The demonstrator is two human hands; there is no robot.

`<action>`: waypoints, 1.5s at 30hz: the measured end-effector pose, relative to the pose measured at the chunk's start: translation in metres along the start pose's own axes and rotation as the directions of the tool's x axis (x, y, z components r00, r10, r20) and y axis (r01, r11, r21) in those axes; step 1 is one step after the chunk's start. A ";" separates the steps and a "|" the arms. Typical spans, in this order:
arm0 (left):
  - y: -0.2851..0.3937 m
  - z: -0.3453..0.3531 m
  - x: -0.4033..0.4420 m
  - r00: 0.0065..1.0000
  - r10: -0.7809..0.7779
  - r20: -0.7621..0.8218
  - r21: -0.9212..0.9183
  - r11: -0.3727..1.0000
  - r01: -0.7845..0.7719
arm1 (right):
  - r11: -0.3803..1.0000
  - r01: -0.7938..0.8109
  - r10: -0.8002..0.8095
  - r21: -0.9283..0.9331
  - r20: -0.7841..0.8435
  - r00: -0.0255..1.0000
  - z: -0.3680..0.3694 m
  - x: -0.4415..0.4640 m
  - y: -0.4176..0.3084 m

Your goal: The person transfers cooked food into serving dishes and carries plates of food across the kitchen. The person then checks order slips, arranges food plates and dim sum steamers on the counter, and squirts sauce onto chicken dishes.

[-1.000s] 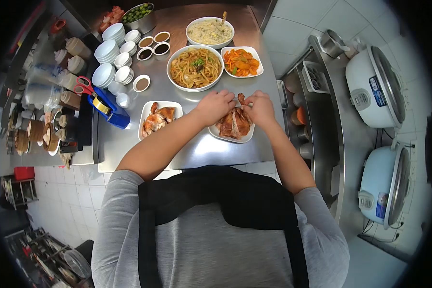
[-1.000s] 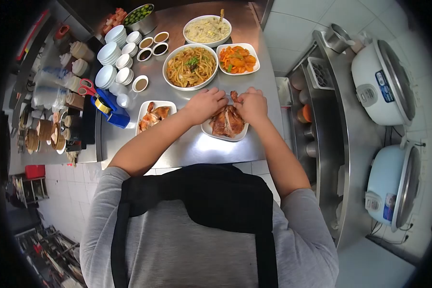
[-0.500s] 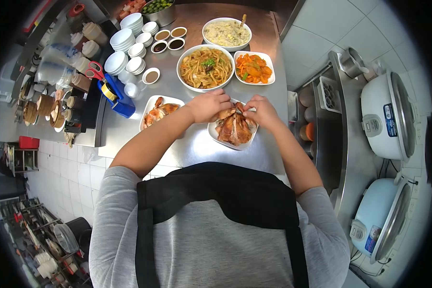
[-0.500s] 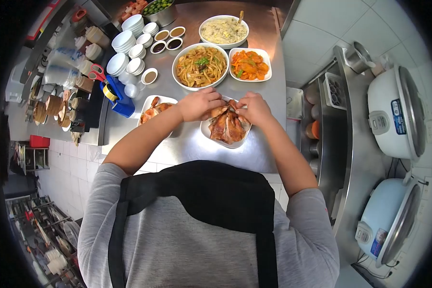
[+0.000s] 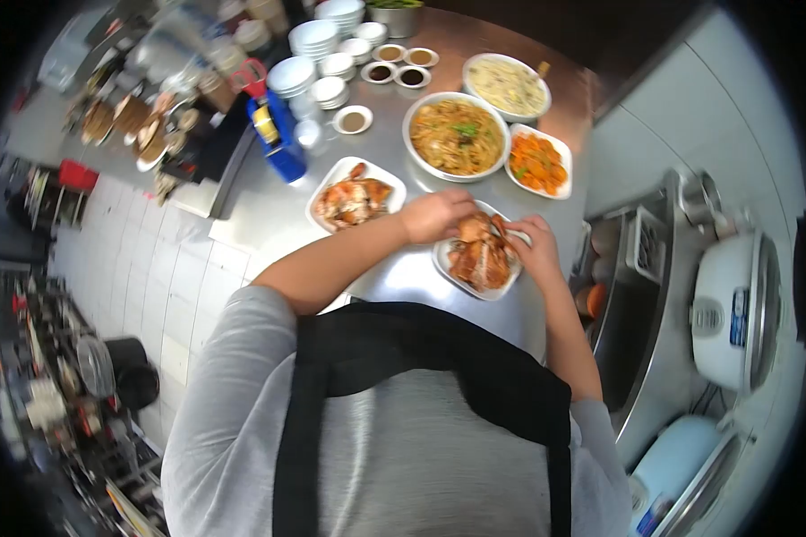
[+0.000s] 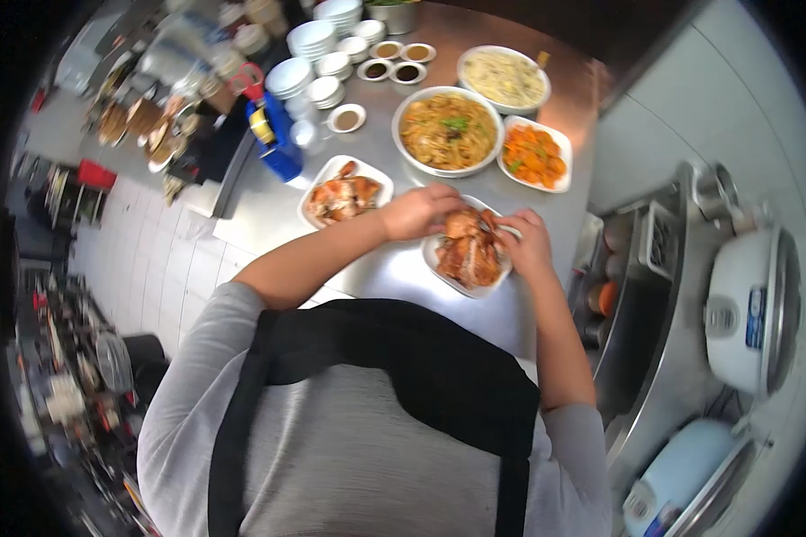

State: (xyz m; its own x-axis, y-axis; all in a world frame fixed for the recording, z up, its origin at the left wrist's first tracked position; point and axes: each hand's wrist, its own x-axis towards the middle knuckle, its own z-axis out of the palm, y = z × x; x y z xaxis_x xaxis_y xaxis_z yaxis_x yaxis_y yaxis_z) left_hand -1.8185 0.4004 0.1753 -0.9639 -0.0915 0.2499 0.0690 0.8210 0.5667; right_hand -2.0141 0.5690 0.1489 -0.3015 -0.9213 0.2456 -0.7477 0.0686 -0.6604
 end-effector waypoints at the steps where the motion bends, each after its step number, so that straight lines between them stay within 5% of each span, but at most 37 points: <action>1: 0.000 0.004 -0.001 1.000 -0.016 0.002 0.025 1.000 0.016 | 1.000 -0.020 0.020 0.016 0.019 1.000 0.000 0.000 -0.001; 3: -0.004 0.006 -0.007 0.999 -0.027 0.040 0.018 0.999 0.026 | 0.999 -0.036 0.034 0.040 0.050 0.998 -0.005 0.002 -0.006; 7: 0.015 -0.026 -0.032 0.972 0.065 -0.226 0.045 0.997 -0.057 | 0.996 -0.092 0.093 0.016 -0.074 0.993 -0.025 0.026 -0.056; 11: 0.030 -0.071 -0.097 0.926 0.073 -0.370 0.082 0.996 -0.046 | 0.989 0.048 -0.040 0.137 -0.065 0.997 -0.023 0.089 -0.113; 13: 0.034 -0.094 -0.141 0.912 -0.042 -0.409 0.067 0.995 0.076 | 0.948 -0.051 0.037 0.314 0.050 0.998 0.000 0.128 -0.173; 15: 0.037 -0.120 -0.188 0.839 -0.114 -0.532 0.115 0.972 0.204 | 0.944 0.220 -0.232 0.245 0.022 0.972 0.033 0.170 -0.243; 17: 0.031 -0.146 -0.240 0.771 -0.210 -0.601 0.113 0.933 0.342 | 0.851 0.364 -0.411 0.378 0.050 0.910 0.082 0.220 -0.291; 21: 0.010 -0.203 -0.337 0.604 -0.274 -0.749 0.150 0.817 0.557 | 0.784 0.374 -0.523 0.495 0.203 0.828 0.192 0.336 -0.374; 23: -0.001 -0.233 -0.377 0.508 -0.290 -0.811 0.131 0.757 0.640 | 0.834 0.498 -0.533 0.236 0.112 0.839 0.241 0.399 -0.399; 25: -0.024 -0.269 -0.425 0.428 -0.263 -0.865 0.127 0.710 0.693 | 0.816 0.554 -0.523 -0.163 0.199 0.829 0.296 0.478 -0.421; 28: -0.038 -0.302 -0.448 0.372 -0.230 -0.899 0.119 0.690 0.714 | 0.705 0.581 -0.305 -0.406 0.566 0.766 0.326 0.521 -0.435; 32: -0.061 -0.327 -0.463 0.358 -0.203 -0.911 0.114 0.712 0.693 | 0.627 0.604 -0.135 -0.492 0.695 0.706 0.343 0.523 -0.444; 41: -0.108 -0.374 -0.422 0.524 -0.098 -0.846 0.189 0.864 0.467 | 0.706 0.653 -0.400 -0.274 0.607 0.687 0.333 0.528 -0.427; 45: -0.111 -0.376 -0.417 0.544 -0.095 -0.834 0.189 0.877 0.442 | 0.899 0.413 -0.341 -0.147 0.356 0.870 0.286 0.539 -0.415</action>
State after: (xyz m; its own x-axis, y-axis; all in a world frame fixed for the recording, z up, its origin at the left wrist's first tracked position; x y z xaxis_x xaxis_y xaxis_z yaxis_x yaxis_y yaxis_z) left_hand -1.3272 0.1357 0.3034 -0.3169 -0.5972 0.7368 -0.4136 0.7862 0.4593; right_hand -1.6973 -0.0655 0.3523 0.2038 -0.9612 0.1861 -0.8836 -0.2624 -0.3877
